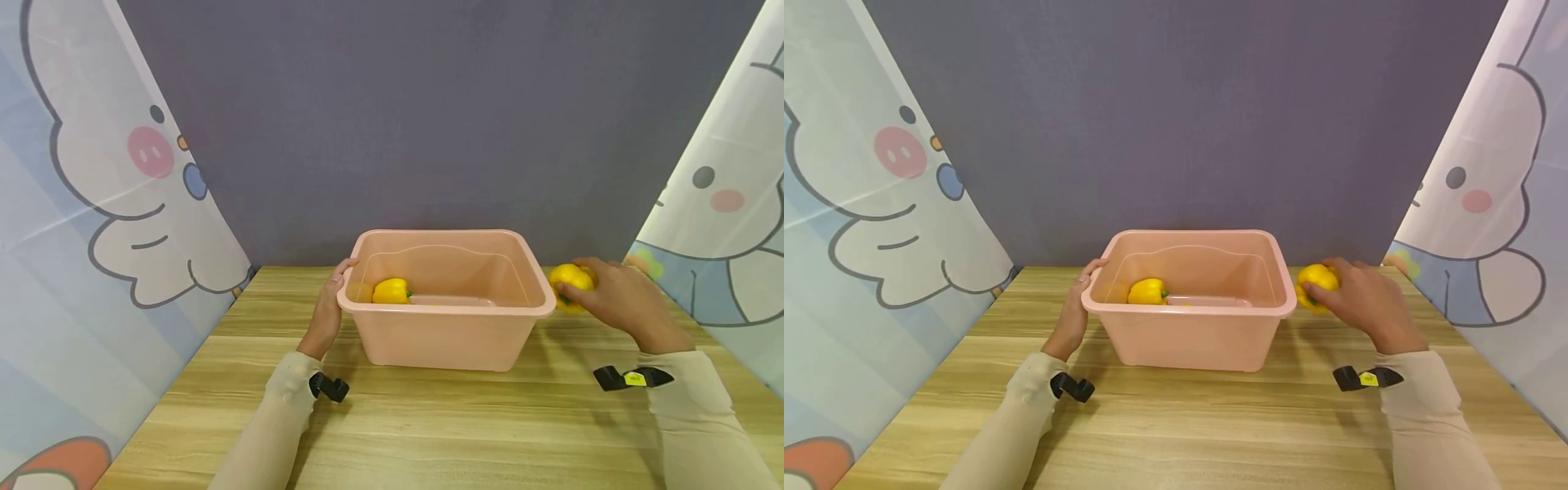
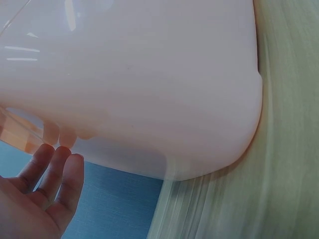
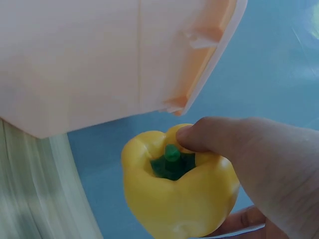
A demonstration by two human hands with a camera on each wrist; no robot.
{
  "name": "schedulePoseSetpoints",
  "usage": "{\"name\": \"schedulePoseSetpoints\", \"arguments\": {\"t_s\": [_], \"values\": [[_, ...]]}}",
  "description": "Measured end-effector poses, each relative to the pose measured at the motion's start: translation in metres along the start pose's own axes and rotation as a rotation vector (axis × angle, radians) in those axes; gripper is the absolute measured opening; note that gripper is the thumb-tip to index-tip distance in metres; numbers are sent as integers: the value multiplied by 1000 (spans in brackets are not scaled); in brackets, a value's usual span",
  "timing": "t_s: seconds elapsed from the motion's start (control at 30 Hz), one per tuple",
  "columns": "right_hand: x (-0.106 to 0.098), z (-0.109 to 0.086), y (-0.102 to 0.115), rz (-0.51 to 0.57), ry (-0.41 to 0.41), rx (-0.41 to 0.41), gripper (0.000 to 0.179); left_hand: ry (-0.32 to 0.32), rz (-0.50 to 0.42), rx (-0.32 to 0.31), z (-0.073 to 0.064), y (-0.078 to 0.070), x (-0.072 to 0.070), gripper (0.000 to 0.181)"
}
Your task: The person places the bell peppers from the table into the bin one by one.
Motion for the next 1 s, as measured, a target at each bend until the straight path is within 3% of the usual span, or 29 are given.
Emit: {"name": "schedulePoseSetpoints", "arguments": {"t_s": [0.2, 0.7, 1.0], "values": [[-3, -1, 7, 25, 13, 14, 70, 15, -16, -3, 0, -1, 1, 53], [-13, -2, 19, 87, -92, -3, 67, 9, -8, 7, 1, 1, 0, 56], [-18, -3, 22, 101, -135, 30, 68, 13, 0, 4, 0, 1, -1, 57]]}}
Point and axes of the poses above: each hand's wrist, its own z-axis towards the middle knuckle, its own x-axis out of the palm, y = z × x, the point moved 3 cm from there along z, towards the middle knuckle, and after that the axes turned 13 degrees about z, right-handed, at the moved point
